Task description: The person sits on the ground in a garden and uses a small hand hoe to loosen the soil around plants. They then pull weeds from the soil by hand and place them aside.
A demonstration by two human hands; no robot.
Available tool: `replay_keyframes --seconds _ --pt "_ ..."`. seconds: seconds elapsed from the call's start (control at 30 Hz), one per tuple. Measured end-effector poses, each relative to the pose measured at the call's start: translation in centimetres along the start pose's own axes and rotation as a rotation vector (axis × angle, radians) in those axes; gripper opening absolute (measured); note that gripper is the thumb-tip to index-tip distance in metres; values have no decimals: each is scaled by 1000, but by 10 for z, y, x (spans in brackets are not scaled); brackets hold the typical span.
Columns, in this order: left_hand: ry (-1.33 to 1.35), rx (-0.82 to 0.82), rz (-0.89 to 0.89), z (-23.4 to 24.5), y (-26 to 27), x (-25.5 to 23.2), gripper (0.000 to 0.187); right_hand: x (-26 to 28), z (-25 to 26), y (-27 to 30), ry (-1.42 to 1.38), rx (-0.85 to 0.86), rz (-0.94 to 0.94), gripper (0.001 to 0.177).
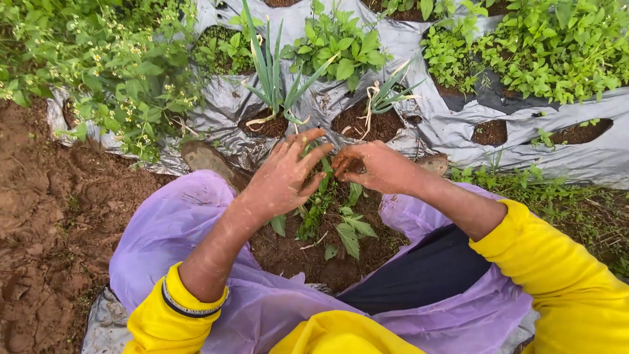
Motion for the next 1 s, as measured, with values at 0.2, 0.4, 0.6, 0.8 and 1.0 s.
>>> replay_keyframes --seconds 0.2,0.4,0.6,0.8,1.0 --pt "69 -251 -132 -27 -1 3 45 -14 -11 2 75 -176 53 57" --pt "50 -420 -156 -47 -3 15 24 -40 -19 -9 16 -178 100 31" --pt "98 -491 -156 -46 2 14 17 -18 -3 -3 -86 -213 -24 38" --pt "121 -513 -139 -44 5 17 20 -19 11 -1 -123 -320 85 37" --pt "203 -536 -117 -40 10 3 22 -24 4 -2 -185 -347 117 35"
Point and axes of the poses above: each hand's wrist, its own y-axis away from the middle knuckle, its own z-axis out of the back of the hand, x = y × z, the point moved 1 cm from there along -y, towards the middle knuckle, and after that the axes turned 6 degrees about -x, right-handed, at the moved point
